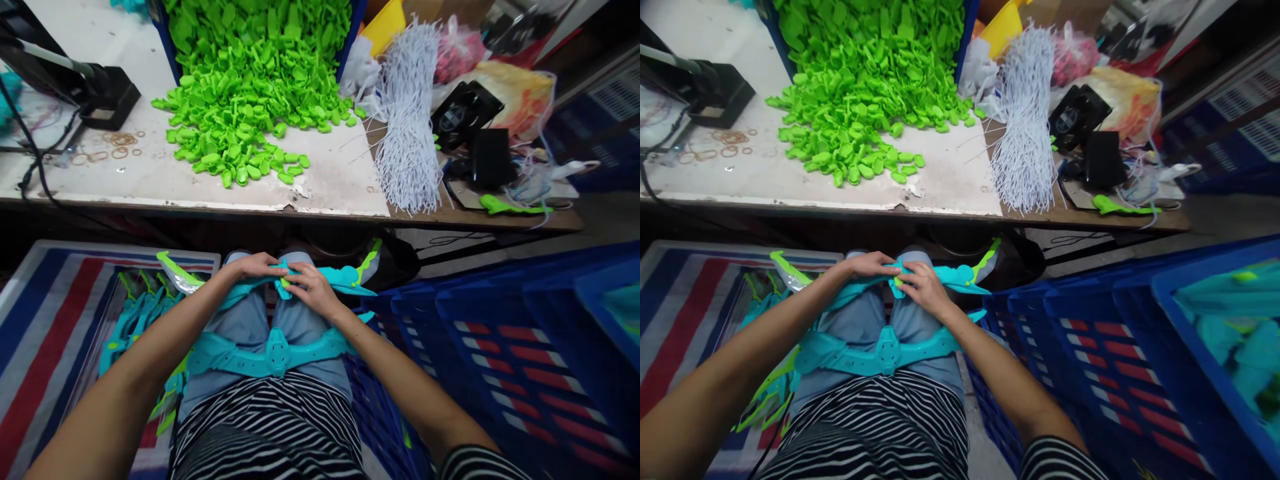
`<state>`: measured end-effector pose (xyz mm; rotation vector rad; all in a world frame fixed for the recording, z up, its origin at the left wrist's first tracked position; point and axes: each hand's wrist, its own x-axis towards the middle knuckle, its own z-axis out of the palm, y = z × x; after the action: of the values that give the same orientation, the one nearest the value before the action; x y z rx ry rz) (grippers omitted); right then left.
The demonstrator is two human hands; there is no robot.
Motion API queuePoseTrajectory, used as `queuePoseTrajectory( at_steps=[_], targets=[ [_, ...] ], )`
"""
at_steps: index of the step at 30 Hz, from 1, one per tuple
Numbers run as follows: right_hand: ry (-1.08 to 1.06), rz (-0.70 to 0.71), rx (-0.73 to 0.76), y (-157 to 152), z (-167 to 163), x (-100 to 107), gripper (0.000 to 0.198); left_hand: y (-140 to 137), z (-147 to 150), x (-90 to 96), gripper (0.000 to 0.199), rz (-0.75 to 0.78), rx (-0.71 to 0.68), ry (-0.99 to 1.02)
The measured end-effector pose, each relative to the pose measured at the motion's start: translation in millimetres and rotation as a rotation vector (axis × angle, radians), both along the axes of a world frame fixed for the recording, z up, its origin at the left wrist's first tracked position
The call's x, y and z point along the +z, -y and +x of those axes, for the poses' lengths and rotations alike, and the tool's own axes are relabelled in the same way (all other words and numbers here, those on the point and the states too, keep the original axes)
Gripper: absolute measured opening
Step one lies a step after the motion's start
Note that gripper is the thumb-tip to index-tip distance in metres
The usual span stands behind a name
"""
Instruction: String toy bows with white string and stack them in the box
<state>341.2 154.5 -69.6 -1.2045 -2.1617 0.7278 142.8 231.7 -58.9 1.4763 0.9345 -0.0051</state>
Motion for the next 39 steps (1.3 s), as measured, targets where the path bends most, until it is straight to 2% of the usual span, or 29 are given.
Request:
queuePoseTrajectory(
  at_steps=[3, 7, 11, 14, 16, 18, 19, 21, 23, 25, 28, 30, 32, 34, 36, 37, 39],
  targets=[
    [-0.020, -0.105, -0.058, 0, 0, -1, 0.021, 0, 1, 1.0, 0.056, 0.054, -0.023, -0.015],
    [0.020, -0.217, -0.172, -4, -4, 0, 0.053, 3, 4, -1.5, 0.052, 0.057, 0.009, -0.028],
    [0.179, -0.235, -0.137, -4, -10, 3, 0.069, 3, 6, -3.5, 0.051, 0.090, 0.068, -0.022],
    [0.273, -0.216, -0.104, -4, -10, 9, 0.069, 4, 7, 2.0, 0.048, 0.151, 0.055, -0.015],
    [0.307, -0.209, -0.038, -11, -7, 22, 0.055, 7, 8, 10.9, 0.042, 0.239, 0.005, -0.047],
    [0.275, -0.178, 0.002, -28, -5, 43, 0.032, 16, 9, 22.6, 0.037, 0.379, -0.063, -0.144],
    [0.245, -0.132, -0.024, -40, -4, 55, 0.025, 22, 9, 28.2, 0.036, 0.474, -0.087, -0.212],
    [0.209, 0.022, -0.165, -73, -7, 79, 0.027, 37, 10, 36.2, 0.034, 0.688, -0.121, -0.358],
    [0.270, 0.169, -0.313, -111, -16, 97, 0.030, 52, 10, 37.2, 0.032, 0.876, -0.136, -0.472],
    [0.374, 0.216, -0.356, -145, -28, 105, 0.028, 66, 10, 31.3, 0.041, 0.961, -0.138, -0.534],
    [0.501, 0.188, -0.337, -175, -47, 106, 0.028, 88, 5, 18.0, 0.049, 0.992, -0.069, -0.548],
    [0.511, 0.162, -0.364, -180, -52, 105, 0.028, 108, 0, 12.4, 0.045, 1.011, 0.007, -0.518],
    [0.459, 0.071, -0.431, -176, -47, 107, 0.029, 135, -4, 10.5, 0.039, 0.978, 0.053, -0.478],
    [0.391, -0.086, -0.509, -168, -36, 110, 0.027, 164, -7, 10.4, 0.042, 0.870, 0.026, -0.463],
    [0.357, -0.203, -0.578, -162, -21, 111, 0.024, 189, -8, 10.1, 0.055, 0.758, -0.042, -0.465],
    [0.357, -0.217, -0.608, -159, -14, 111, 0.023, 198, -8, 9.7, 0.063, 0.722, -0.069, -0.467],
    [0.371, -0.155, -0.645, -155, -4, 108, 0.021, 205, -7, 9.4, 0.074, 0.682, -0.099, -0.455]
  ],
)
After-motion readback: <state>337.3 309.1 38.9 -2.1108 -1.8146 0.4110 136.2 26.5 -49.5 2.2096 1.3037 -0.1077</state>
